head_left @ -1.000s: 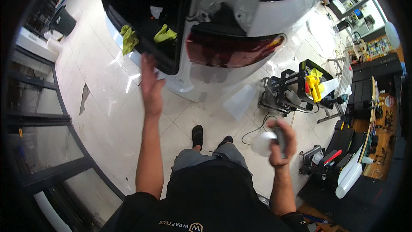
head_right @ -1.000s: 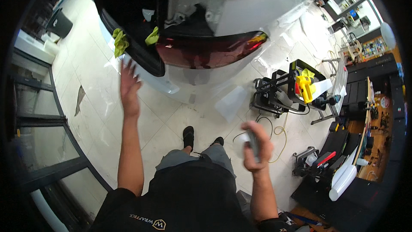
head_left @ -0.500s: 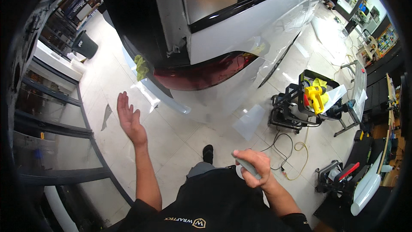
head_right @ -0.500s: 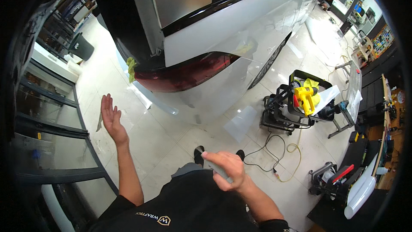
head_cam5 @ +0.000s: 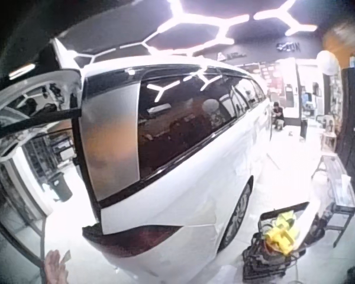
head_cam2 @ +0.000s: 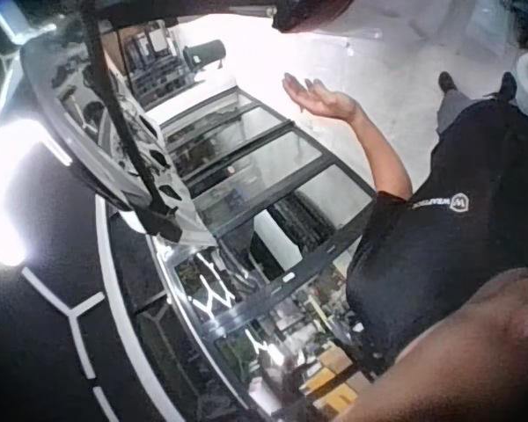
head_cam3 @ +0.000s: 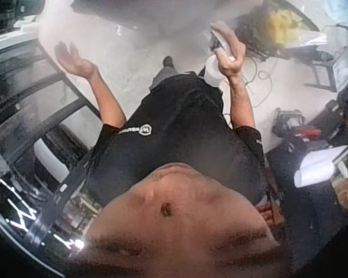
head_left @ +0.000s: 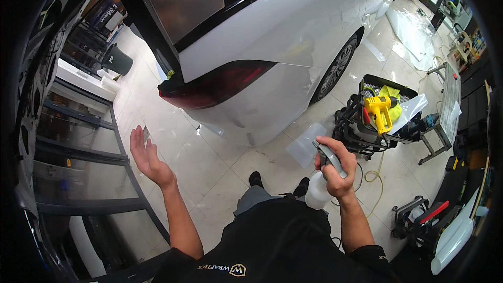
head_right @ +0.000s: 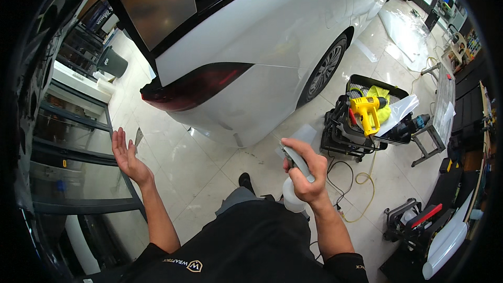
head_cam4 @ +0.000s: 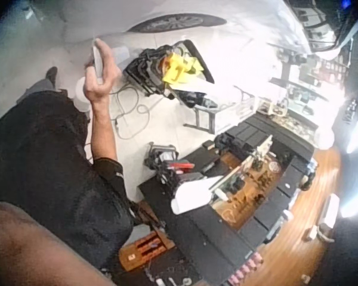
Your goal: The person applies a transparent protective film to the rear bumper of a white car. They smooth the film with a squeegee, use a heat gun to conform it to the curves, wipe the surface with a cloth, and cut a new piece of film to cover the taillight area.
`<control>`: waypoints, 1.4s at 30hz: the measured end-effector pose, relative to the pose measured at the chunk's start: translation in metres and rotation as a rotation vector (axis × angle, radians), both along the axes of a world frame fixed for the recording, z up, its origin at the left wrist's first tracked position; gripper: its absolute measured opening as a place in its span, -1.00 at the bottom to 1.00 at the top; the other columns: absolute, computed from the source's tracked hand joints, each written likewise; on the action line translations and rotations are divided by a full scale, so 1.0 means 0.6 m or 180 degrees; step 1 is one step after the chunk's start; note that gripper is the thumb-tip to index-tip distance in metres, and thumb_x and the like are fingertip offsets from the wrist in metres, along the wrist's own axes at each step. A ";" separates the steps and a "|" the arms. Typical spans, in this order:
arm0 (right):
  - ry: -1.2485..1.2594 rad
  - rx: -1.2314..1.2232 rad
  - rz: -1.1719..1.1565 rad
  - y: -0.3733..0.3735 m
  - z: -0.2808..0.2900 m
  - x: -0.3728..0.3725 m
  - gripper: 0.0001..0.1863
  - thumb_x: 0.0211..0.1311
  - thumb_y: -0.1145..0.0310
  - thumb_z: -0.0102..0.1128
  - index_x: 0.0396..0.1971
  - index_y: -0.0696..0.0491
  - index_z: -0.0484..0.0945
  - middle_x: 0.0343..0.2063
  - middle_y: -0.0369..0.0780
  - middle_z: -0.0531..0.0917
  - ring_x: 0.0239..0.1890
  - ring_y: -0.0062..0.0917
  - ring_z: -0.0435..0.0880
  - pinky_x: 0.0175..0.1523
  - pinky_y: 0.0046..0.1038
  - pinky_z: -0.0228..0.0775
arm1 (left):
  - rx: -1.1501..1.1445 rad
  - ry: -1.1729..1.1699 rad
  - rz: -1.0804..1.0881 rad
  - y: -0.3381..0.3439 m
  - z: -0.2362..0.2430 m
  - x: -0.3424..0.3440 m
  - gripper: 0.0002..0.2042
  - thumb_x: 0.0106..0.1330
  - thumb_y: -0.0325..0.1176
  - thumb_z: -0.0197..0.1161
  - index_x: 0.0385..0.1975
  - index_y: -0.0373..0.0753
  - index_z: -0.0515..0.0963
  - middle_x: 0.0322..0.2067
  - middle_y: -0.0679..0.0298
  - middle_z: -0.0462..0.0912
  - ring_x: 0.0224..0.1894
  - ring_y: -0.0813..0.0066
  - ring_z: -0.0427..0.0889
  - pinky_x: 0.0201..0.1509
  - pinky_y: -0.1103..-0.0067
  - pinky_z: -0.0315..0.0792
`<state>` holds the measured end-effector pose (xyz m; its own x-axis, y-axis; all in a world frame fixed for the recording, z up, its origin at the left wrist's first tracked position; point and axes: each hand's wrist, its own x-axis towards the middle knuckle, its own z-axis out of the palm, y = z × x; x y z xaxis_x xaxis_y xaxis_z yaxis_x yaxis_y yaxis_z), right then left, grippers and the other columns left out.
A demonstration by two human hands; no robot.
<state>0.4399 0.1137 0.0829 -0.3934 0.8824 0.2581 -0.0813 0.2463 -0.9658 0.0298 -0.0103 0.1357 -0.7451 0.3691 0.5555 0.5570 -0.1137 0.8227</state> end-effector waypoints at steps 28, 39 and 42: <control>-0.0196 -0.0155 -0.1050 -0.087 -0.119 0.015 -0.29 -0.02 0.65 -0.06 0.26 0.23 0.55 -0.02 -0.04 0.81 0.05 -0.44 0.79 0.28 -0.46 0.48 | -0.2837 0.4405 -0.1261 0.258 -0.110 0.005 -0.22 0.61 -0.03 0.04 0.68 -0.28 -0.05 0.72 0.18 -0.20 0.75 0.23 -0.33 0.76 0.22 -0.40; 0.0063 -0.0166 -0.0318 -0.058 -0.080 -0.079 -0.27 -0.03 0.64 -0.03 0.28 0.18 0.56 0.00 -0.05 0.76 0.06 -0.31 0.78 0.32 -0.40 0.48 | -0.3075 0.4648 -0.1568 0.292 -0.099 0.028 -0.18 0.55 -0.06 0.14 0.65 -0.38 0.01 0.71 0.08 -0.18 0.75 0.16 -0.29 0.75 0.18 -0.44; 0.0199 -0.0094 -0.0016 -0.052 -0.095 -0.111 -0.29 -0.03 0.66 -0.04 0.26 0.21 0.57 0.01 -0.02 0.76 0.08 -0.26 0.78 0.29 -0.35 0.52 | -0.2954 0.4893 -0.1602 0.362 -0.135 0.063 -0.19 0.54 -0.03 0.16 0.63 -0.38 0.05 0.70 0.08 -0.14 0.74 0.16 -0.28 0.75 0.18 -0.44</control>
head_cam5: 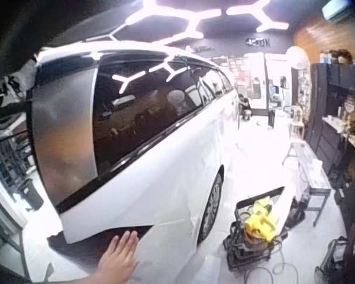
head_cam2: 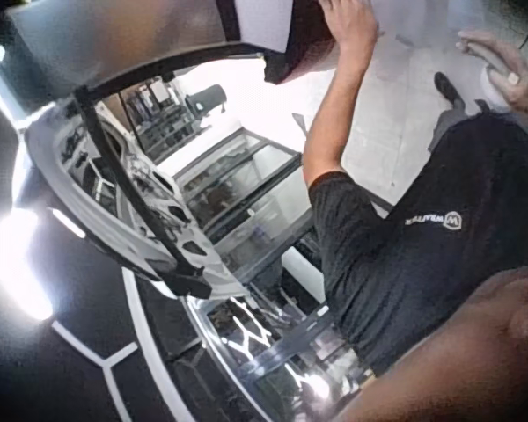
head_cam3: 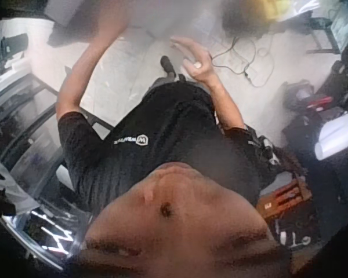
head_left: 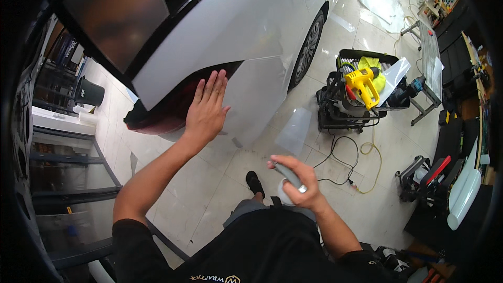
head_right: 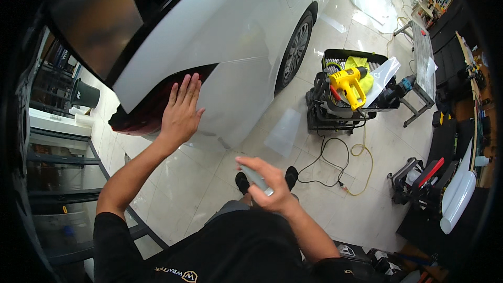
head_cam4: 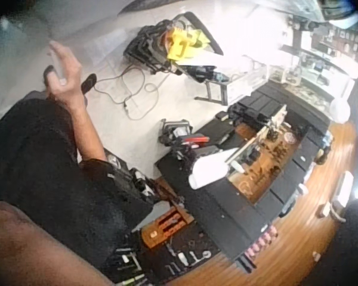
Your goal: The person applies a transparent protective film to the rear bumper of a white car. They smooth the film with a squeegee, use a heat gun to conform it to the curves, wipe the surface with a cloth, and cut a new piece of film to cover the taillight area.
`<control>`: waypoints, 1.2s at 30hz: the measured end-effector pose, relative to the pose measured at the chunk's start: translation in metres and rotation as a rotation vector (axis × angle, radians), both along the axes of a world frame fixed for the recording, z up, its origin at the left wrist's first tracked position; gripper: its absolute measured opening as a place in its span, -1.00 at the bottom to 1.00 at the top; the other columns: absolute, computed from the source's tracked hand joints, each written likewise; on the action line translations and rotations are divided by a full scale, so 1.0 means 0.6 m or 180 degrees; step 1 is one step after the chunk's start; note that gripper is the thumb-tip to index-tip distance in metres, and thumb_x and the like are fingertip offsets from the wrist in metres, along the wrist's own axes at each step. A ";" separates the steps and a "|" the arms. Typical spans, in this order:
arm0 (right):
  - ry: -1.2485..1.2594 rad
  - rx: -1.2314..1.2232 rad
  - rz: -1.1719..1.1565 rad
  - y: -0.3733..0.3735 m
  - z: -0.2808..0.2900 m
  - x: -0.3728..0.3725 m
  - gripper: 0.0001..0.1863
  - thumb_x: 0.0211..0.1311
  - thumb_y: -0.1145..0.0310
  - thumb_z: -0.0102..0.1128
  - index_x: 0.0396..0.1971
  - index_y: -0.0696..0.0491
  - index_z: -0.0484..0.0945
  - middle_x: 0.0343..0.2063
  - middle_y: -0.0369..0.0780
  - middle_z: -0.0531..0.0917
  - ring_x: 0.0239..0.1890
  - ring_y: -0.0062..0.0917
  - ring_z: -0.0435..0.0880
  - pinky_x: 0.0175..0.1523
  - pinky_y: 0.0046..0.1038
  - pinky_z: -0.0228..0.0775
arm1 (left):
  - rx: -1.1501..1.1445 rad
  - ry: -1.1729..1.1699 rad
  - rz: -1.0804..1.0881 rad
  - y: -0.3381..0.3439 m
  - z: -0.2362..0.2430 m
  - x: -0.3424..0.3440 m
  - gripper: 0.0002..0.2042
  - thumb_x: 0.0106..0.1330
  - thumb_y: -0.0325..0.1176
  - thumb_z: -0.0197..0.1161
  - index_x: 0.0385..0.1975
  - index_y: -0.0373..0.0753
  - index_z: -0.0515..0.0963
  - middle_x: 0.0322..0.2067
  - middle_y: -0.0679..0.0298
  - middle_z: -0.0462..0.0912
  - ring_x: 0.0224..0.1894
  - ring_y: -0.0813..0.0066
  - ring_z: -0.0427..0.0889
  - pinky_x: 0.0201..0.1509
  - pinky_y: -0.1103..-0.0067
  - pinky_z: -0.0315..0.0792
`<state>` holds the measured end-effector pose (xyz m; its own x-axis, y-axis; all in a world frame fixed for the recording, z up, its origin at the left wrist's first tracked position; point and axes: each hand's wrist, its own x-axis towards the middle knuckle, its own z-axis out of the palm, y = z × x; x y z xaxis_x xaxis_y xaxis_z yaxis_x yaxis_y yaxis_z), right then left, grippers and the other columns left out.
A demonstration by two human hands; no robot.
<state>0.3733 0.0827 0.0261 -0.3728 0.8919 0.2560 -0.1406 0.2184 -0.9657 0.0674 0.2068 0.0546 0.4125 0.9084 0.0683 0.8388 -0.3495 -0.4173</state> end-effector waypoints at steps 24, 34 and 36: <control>0.0353 -0.0385 -0.1079 0.111 -0.334 0.042 -0.20 -0.02 0.66 -0.05 0.39 0.28 0.40 0.13 0.08 0.70 0.20 -0.22 0.74 0.42 -0.27 0.42 | -0.1448 -0.0012 -0.0076 -0.020 -0.057 0.028 -0.44 0.28 -0.32 0.41 0.32 -0.29 0.55 0.55 -0.03 0.29 0.64 -0.02 0.18 0.68 0.10 0.08; 0.0302 -0.0594 -0.2557 0.142 -0.306 0.165 -0.33 0.11 0.62 0.01 0.33 0.27 0.45 0.07 -0.07 0.59 0.03 -0.37 0.68 0.14 -0.27 0.69 | -0.0688 0.0086 0.0180 0.007 0.006 0.049 -0.25 0.26 -0.41 0.38 0.51 -0.27 0.34 0.63 0.00 0.12 0.69 -0.01 0.02 0.69 0.02 -0.05; 0.0625 -0.1067 -0.2864 0.146 -0.359 0.239 -0.42 0.20 0.61 0.03 0.29 0.27 0.48 0.04 -0.10 0.61 0.00 -0.42 0.69 -0.02 -0.33 0.77 | -0.0822 0.0284 0.0459 -0.051 -0.025 0.032 -0.15 0.25 -0.42 0.38 0.58 -0.30 0.19 0.66 -0.05 0.01 0.70 -0.09 -0.08 0.71 0.00 -0.14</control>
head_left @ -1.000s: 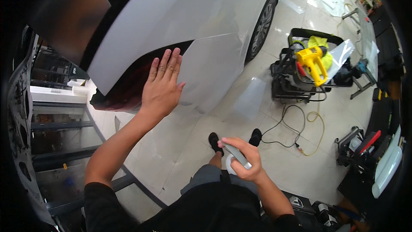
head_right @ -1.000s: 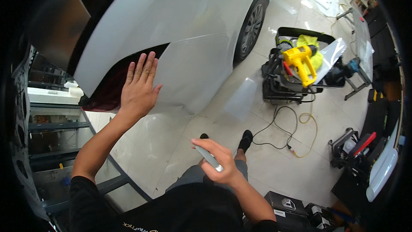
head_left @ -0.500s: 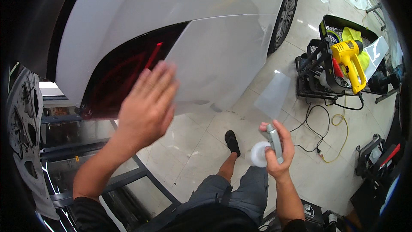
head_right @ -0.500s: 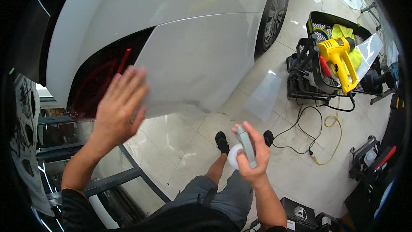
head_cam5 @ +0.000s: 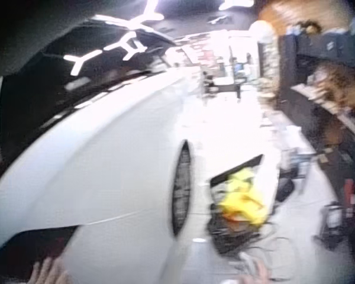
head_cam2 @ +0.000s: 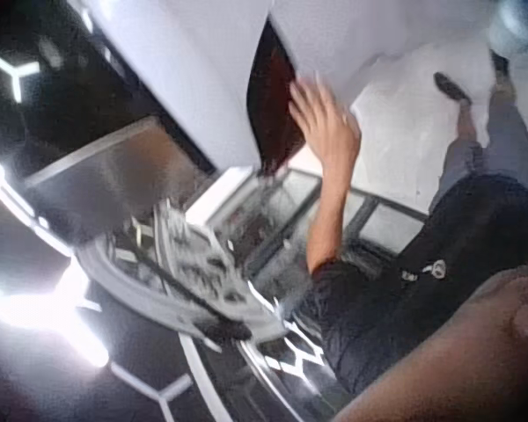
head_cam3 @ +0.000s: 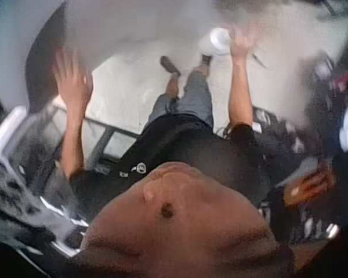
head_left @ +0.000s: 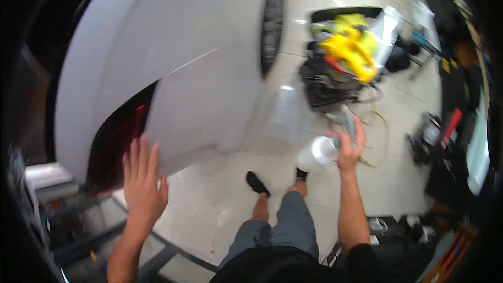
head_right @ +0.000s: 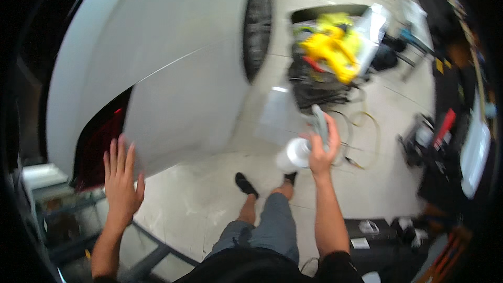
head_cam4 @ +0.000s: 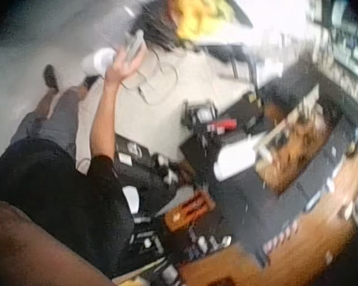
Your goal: The person applies a transparent protective film to the rear bumper of a white car. They smooth the film with a squeegee, use a heat gun to conform it to the curves, wipe the surface with a cloth, and cut a new piece of film to cover the taillight area.
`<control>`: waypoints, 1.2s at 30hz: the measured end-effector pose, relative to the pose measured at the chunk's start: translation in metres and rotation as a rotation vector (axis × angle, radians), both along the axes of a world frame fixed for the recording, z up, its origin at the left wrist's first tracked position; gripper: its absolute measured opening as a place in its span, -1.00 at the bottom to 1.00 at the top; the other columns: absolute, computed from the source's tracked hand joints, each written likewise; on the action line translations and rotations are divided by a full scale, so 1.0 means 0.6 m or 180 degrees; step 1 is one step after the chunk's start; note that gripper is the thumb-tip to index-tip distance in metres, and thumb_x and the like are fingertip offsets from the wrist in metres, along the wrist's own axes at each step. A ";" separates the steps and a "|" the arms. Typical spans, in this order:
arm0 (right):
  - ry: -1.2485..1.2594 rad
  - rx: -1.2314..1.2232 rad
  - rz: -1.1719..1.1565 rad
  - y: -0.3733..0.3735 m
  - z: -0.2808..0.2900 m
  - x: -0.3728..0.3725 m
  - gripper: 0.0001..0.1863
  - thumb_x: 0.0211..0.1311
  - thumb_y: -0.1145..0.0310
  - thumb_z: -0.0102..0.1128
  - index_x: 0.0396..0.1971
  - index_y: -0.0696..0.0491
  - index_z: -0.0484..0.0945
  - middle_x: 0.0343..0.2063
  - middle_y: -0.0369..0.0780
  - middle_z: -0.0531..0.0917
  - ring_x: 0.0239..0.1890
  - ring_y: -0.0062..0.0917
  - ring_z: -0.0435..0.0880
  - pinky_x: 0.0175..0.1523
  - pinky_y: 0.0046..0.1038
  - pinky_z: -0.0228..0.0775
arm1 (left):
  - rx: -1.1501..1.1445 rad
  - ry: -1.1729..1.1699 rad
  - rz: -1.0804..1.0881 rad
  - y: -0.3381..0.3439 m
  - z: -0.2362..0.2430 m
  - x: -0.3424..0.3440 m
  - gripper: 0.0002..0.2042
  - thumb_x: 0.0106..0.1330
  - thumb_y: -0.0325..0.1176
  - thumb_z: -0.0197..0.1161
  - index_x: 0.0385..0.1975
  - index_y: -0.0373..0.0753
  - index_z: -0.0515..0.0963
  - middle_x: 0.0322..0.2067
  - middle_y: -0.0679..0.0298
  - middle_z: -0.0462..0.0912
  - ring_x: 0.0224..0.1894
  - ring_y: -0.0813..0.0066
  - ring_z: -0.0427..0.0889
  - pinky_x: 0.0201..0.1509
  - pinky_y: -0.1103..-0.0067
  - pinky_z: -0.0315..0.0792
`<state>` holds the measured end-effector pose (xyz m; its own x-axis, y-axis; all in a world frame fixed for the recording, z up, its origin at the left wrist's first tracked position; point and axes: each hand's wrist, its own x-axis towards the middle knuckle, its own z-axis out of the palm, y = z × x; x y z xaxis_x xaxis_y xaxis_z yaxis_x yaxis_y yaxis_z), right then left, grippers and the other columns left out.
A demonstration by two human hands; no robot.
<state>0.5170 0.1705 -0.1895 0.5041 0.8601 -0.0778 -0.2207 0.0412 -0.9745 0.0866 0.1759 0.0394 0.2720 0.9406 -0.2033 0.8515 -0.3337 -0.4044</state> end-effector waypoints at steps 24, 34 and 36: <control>-0.3962 -0.0379 -0.0302 0.236 -0.049 0.338 -0.45 0.25 0.47 0.28 0.26 0.24 0.51 0.04 0.09 0.55 0.15 0.01 0.52 0.34 -0.07 0.36 | -0.3202 -0.1729 0.3875 -0.622 -0.519 0.064 -0.11 0.48 0.22 0.10 0.49 -0.55 0.24 0.34 -0.40 0.48 0.45 -0.26 0.44 0.53 0.22 0.31; -0.3252 -0.1158 0.0868 0.439 -0.154 0.319 -0.58 0.28 0.26 0.37 0.07 0.12 0.56 -0.21 0.06 0.75 -0.17 0.00 0.78 -0.07 -0.11 0.64 | -0.3197 -0.1779 0.2711 -0.373 -0.253 0.215 -0.31 0.51 0.20 0.11 0.32 -0.35 0.52 0.00 -0.28 0.74 0.14 -0.20 0.71 0.24 0.06 0.56; -0.0939 -0.0733 0.0827 0.386 -0.056 0.278 -0.70 0.56 0.13 0.27 0.02 0.03 0.53 -0.42 -0.26 0.58 -0.56 -0.63 0.59 -0.55 -0.54 0.43 | -0.3018 -0.2022 0.2840 -0.383 -0.229 0.210 -0.33 0.52 0.18 0.14 0.37 -0.26 0.50 0.03 -0.21 0.74 0.12 -0.17 0.72 0.24 0.11 0.56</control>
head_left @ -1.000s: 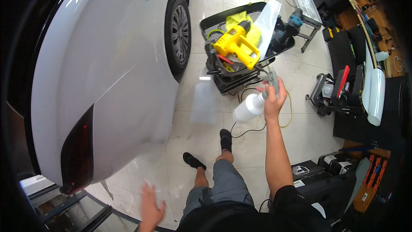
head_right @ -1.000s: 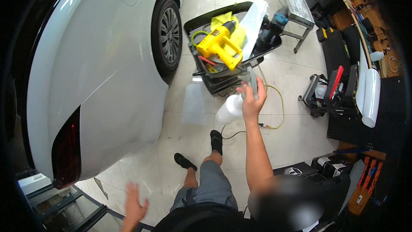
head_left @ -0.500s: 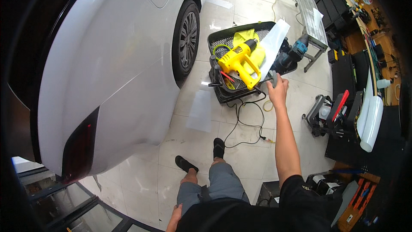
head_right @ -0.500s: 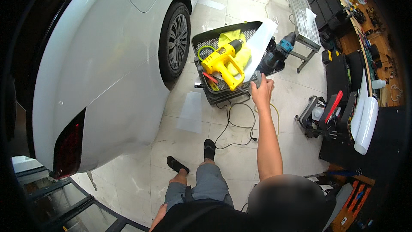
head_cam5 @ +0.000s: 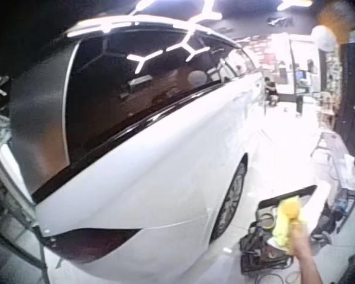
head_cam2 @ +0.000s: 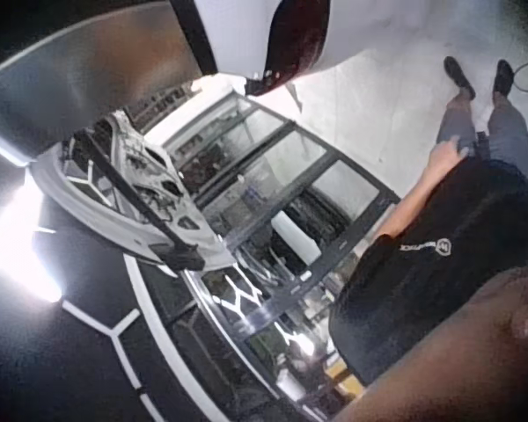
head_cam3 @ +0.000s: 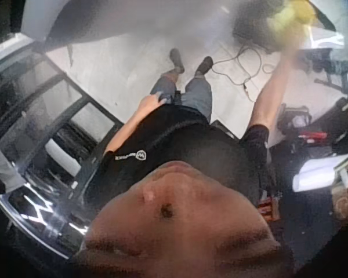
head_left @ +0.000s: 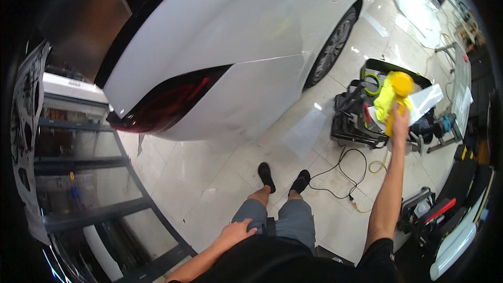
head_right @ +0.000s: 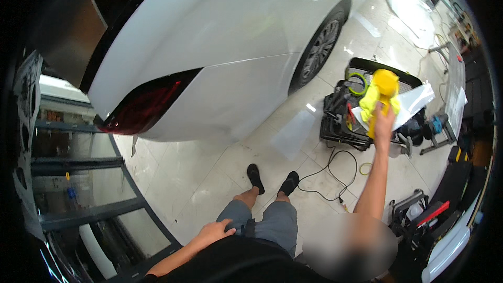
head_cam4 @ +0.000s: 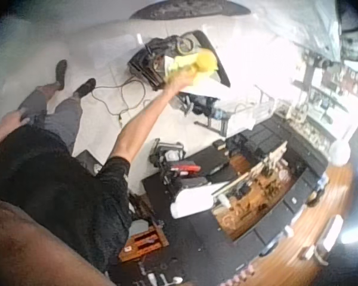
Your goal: The person applies a transparent protective film to the rear bumper of a white car. They smooth the film with a squeegee, use a heat gun to conform it to the curves, wipe the surface with a cloth, and cut a new piece of film to cover the taillight area.
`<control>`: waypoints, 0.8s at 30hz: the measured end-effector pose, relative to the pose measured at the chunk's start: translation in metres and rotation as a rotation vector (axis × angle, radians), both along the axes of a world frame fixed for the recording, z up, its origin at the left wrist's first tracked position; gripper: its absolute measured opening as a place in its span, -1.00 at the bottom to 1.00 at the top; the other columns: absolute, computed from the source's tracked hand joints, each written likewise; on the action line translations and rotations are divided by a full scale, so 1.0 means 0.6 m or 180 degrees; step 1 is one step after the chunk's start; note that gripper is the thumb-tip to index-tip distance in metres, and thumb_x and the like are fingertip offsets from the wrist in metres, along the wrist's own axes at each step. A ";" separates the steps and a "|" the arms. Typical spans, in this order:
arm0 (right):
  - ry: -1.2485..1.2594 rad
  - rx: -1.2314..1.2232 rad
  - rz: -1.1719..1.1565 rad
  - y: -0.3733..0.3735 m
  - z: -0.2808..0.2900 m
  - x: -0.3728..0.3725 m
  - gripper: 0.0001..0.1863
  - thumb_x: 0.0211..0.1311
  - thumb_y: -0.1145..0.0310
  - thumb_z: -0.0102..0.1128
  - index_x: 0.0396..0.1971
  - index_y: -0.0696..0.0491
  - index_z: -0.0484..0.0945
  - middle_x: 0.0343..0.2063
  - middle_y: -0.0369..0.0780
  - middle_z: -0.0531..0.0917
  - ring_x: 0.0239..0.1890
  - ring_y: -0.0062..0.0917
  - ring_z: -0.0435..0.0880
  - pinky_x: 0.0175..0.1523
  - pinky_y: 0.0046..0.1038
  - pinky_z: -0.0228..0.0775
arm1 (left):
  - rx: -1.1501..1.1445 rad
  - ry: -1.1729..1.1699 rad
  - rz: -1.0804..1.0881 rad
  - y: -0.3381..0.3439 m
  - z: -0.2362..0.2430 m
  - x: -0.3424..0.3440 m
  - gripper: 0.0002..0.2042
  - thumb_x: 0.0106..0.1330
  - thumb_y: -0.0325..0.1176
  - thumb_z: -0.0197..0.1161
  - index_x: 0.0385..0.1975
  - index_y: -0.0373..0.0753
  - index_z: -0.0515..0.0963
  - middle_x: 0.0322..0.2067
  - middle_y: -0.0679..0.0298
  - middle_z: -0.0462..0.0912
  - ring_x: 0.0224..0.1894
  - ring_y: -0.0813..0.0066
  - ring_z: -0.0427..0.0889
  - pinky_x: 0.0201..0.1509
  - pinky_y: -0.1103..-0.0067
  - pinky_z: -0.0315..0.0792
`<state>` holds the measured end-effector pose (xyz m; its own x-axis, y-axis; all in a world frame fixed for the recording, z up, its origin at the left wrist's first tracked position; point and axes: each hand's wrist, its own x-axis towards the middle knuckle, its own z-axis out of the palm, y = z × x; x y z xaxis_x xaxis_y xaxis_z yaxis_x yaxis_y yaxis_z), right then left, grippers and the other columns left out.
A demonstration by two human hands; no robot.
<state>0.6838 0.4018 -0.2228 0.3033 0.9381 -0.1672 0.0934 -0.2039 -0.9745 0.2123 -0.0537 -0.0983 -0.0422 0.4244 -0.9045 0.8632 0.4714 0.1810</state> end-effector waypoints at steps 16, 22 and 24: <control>0.3867 0.0320 0.2107 -0.429 0.232 -0.493 -0.08 0.43 -0.40 0.14 0.34 0.16 0.26 -0.34 -0.11 0.62 -0.44 -0.40 0.68 -0.27 -0.35 0.56 | 0.5817 0.1120 -0.3506 0.493 0.558 -0.420 -0.70 0.56 -0.64 0.05 0.16 -0.44 0.63 0.04 -0.02 0.77 0.07 0.24 0.74 0.13 0.39 0.62; 0.4305 0.0420 0.2064 -0.420 0.206 -0.541 -0.08 0.44 -0.42 0.11 0.29 0.19 0.24 -0.37 -0.11 0.61 -0.46 -0.39 0.69 -0.28 -0.33 0.56 | 0.5625 0.1234 -0.3917 0.555 0.613 -0.526 -0.70 0.57 -0.64 0.11 0.22 -0.39 0.59 0.16 0.04 0.72 0.30 0.13 0.66 0.44 0.28 0.57; 0.4405 0.0465 0.2102 -0.419 0.196 -0.550 -0.08 0.43 -0.42 0.14 0.28 0.19 0.24 -0.38 -0.10 0.60 -0.46 -0.38 0.69 -0.29 -0.32 0.56 | 0.5452 0.1757 -0.4280 0.542 0.624 -0.560 -0.68 0.54 -0.67 0.12 0.23 -0.39 0.57 0.17 0.05 0.69 0.27 0.15 0.68 0.41 0.36 0.59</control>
